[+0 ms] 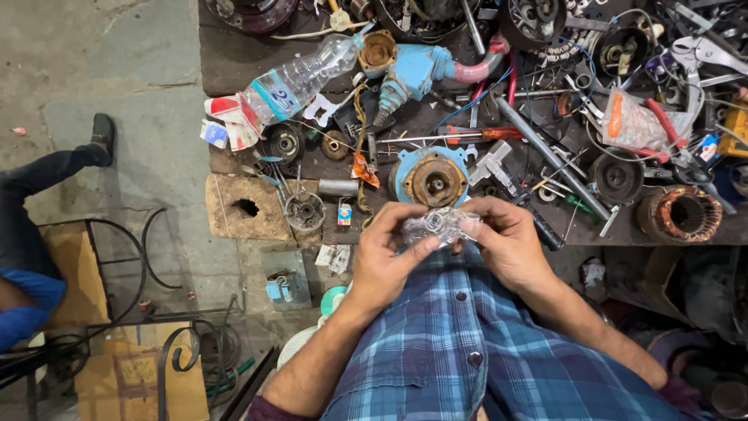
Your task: The person uses a screwdriver to pry and adjust components inside a blue motor housing. They then open a small plastic bag, remove a metal ring, and place it into the motor housing.
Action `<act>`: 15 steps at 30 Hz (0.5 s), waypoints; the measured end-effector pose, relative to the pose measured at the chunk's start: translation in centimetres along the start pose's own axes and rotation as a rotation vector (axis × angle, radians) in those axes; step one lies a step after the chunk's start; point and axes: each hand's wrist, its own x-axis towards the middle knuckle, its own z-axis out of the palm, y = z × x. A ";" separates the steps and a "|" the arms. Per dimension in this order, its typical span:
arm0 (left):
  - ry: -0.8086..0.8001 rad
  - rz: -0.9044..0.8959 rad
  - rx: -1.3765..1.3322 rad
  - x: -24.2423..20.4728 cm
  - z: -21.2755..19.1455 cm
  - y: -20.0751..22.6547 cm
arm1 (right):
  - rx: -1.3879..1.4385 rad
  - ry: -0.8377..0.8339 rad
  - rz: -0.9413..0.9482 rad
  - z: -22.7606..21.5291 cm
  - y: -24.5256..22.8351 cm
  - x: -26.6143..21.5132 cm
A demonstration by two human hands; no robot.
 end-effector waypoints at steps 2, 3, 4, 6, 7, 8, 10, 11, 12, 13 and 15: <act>-0.006 -0.030 -0.009 0.1 0.0 -0.4 | -0.048 0.025 -0.008 0.2 0.0 0.0; -0.009 0.010 0.091 0.1 -0.2 -0.6 | -0.072 0.037 -0.013 0.3 -0.1 0.0; -0.011 0.050 0.189 0.0 -0.3 -1.0 | -0.135 0.062 -0.067 0.5 -0.2 -0.1; 0.033 0.050 0.139 0.0 -0.4 -1.8 | -0.260 0.110 -0.176 1.1 -0.3 -0.2; 0.056 0.050 0.114 0.1 -0.5 -2.2 | -0.269 0.060 -0.180 1.3 -0.5 -0.1; 0.065 0.050 0.083 0.1 -0.5 -2.6 | -0.277 0.009 -0.182 1.6 -0.8 -0.1; 0.081 0.051 0.020 0.1 -0.4 -3.3 | -0.328 -0.065 -0.197 2.0 -1.3 -0.1; 0.097 0.014 -0.001 0.1 -0.3 -3.5 | -0.370 -0.089 -0.210 2.1 -1.7 0.0; 0.111 -0.023 -0.021 0.0 -0.1 -3.7 | -0.411 -0.112 -0.222 2.3 -2.0 0.1; 0.126 -0.060 -0.041 0.0 -0.1 -3.8 | -0.470 -0.135 -0.206 2.3 -2.3 0.3; 0.113 0.010 -0.037 -0.2 0.0 -3.9 | -0.588 -0.183 -0.172 2.3 -2.7 0.4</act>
